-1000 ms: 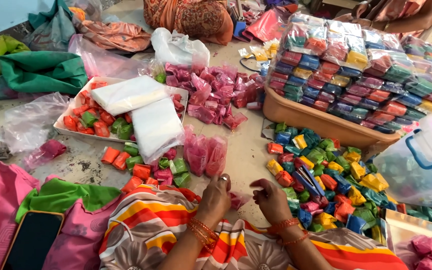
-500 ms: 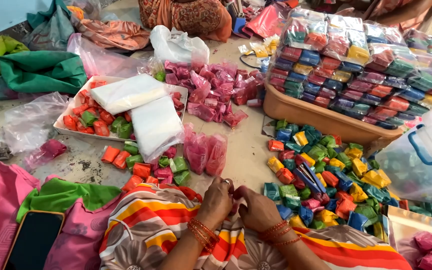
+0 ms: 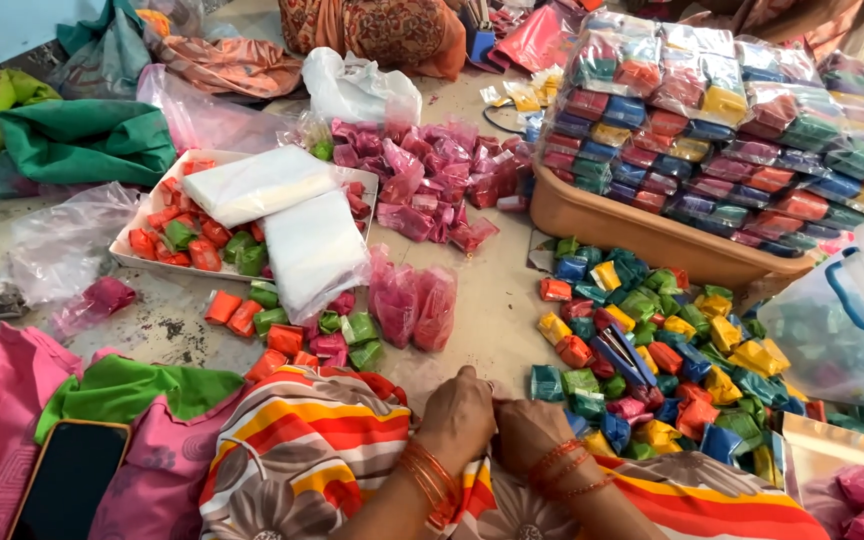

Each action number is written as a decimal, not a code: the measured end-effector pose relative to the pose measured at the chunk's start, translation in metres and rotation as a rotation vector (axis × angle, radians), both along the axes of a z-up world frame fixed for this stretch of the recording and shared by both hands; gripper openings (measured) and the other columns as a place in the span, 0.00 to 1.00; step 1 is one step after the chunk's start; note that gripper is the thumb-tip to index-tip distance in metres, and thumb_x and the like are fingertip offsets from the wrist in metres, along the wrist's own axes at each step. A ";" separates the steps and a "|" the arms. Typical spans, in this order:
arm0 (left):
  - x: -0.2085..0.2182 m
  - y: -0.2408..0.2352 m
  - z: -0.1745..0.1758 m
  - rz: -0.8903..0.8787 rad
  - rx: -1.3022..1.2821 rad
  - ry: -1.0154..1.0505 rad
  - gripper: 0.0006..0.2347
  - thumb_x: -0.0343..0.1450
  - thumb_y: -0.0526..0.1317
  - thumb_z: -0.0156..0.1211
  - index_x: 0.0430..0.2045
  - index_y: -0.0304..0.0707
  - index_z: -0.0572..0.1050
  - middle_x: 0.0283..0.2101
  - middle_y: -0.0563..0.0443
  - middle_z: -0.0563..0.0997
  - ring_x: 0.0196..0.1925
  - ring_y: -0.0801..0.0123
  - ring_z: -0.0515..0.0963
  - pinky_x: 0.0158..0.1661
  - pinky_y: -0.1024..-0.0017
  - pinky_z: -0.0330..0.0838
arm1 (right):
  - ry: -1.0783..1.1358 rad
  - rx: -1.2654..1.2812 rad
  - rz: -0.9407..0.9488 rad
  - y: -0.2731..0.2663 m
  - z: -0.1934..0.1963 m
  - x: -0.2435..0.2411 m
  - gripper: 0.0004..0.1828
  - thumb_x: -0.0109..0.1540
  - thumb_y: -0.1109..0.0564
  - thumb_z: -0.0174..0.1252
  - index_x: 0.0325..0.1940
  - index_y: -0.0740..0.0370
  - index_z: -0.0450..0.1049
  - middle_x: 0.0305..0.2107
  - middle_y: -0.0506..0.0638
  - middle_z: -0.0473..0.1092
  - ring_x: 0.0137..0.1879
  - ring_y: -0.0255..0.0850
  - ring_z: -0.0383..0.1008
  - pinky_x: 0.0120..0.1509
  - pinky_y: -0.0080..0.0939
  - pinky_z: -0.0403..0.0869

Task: The person packs small colorful packets into larger plastic bags while sitting in an assembly area.

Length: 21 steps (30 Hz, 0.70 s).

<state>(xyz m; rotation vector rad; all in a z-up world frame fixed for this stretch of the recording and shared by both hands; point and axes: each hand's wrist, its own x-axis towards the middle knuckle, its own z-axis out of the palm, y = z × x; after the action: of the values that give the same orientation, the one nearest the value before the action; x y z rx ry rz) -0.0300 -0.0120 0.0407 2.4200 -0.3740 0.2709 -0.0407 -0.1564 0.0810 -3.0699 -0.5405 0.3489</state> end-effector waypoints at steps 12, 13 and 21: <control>-0.008 0.035 0.081 -0.016 -0.108 -0.193 0.06 0.61 0.32 0.60 0.27 0.40 0.82 0.39 0.44 0.77 0.43 0.52 0.80 0.45 0.56 0.75 | -0.153 0.047 -0.077 -0.020 0.035 0.020 0.12 0.60 0.54 0.53 0.42 0.41 0.81 0.30 0.53 0.78 0.39 0.53 0.80 0.40 0.55 0.77; -0.009 0.039 0.092 -0.006 -0.109 -0.194 0.06 0.61 0.32 0.60 0.27 0.40 0.82 0.39 0.44 0.77 0.43 0.52 0.80 0.45 0.56 0.75 | -0.154 0.045 -0.067 -0.023 0.052 0.020 0.12 0.60 0.54 0.53 0.42 0.41 0.81 0.30 0.53 0.78 0.39 0.53 0.80 0.40 0.55 0.77; -0.004 0.061 0.082 0.149 -0.256 -0.238 0.07 0.64 0.28 0.56 0.32 0.38 0.78 0.39 0.43 0.76 0.47 0.50 0.77 0.48 0.55 0.71 | -0.567 0.071 -0.113 -0.005 0.202 0.003 0.13 0.60 0.49 0.55 0.44 0.37 0.82 0.39 0.41 0.80 0.33 0.49 0.82 0.31 0.51 0.77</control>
<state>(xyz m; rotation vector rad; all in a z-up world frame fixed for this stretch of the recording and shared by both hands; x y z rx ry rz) -0.0337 0.0490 0.1225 2.1702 -0.2456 0.6373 -0.0375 -0.1611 0.2832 -3.0829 -0.3630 -0.5457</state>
